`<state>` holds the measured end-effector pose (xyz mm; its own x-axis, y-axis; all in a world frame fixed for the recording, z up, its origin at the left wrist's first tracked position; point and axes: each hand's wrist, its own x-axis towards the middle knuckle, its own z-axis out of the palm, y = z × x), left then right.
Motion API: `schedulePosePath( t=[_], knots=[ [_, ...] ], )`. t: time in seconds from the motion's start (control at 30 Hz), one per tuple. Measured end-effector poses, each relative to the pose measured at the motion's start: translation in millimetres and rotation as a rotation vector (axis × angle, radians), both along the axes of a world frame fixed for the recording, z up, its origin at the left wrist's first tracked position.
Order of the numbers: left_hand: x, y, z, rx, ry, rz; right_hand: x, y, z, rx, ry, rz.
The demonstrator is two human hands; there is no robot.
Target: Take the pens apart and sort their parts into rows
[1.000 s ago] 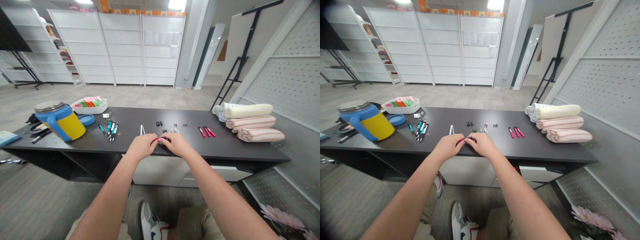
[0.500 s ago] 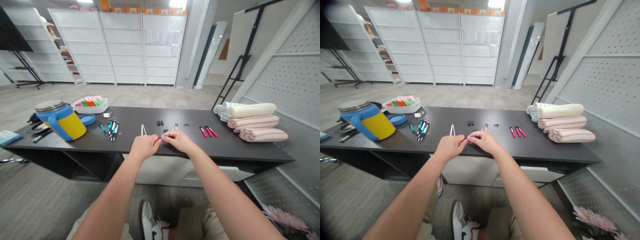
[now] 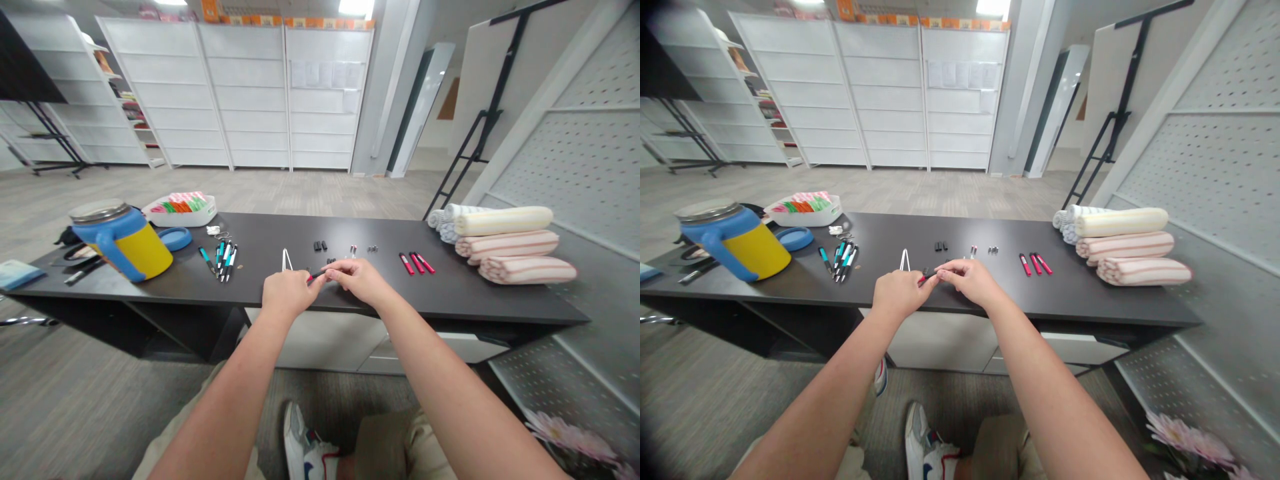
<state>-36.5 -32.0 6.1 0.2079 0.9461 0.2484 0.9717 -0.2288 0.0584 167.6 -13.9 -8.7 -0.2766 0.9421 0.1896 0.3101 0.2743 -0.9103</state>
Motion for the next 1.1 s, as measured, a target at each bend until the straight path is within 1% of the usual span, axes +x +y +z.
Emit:
schedulePosePath(
  t=[0.07,0.13,0.2,0.3,0.33,0.4,0.47,0.63,0.73,0.97,1.1],
  knots=[
    [0,1,-0.2,-0.011,-0.004,0.016,0,0,0.2,0.008,0.004,-0.01],
    [-1,2,-0.6,-0.01,-0.01,-0.007,0,-1,0.1,0.015,0.008,-0.02],
    [-1,4,-1.2,0.019,-0.008,-0.1,0,-1,-0.5,0.028,-0.008,-0.036],
    [-1,8,-2.7,0.101,0.003,-0.295,0,-1,-1.8,0.053,-0.042,-0.052],
    [-1,9,-3.3,0.12,0.004,-0.339,0,0,-2.3,0.057,-0.044,-0.054],
    [0,9,-4.4,0.128,0.0,-0.379,0,0,-2.9,0.056,-0.031,-0.055],
    [1,8,-5.2,0.104,-0.001,-0.36,0,0,-3.4,0.05,-0.017,-0.056],
    [5,0,-6.2,0.035,0.016,-0.194,-1,0,-3.6,0.039,0.019,-0.049],
    [7,-4,-7.1,0.02,-0.002,-0.141,-1,0,-3.6,0.042,0.035,-0.049],
    [8,-5,-6.0,0.009,-0.03,-0.08,0,-1,-4.8,0.062,0.029,-0.062],
    [9,-4,-3.2,0.008,-0.027,-0.106,2,0,-5.5,0.085,0.025,-0.086]
  ],
)
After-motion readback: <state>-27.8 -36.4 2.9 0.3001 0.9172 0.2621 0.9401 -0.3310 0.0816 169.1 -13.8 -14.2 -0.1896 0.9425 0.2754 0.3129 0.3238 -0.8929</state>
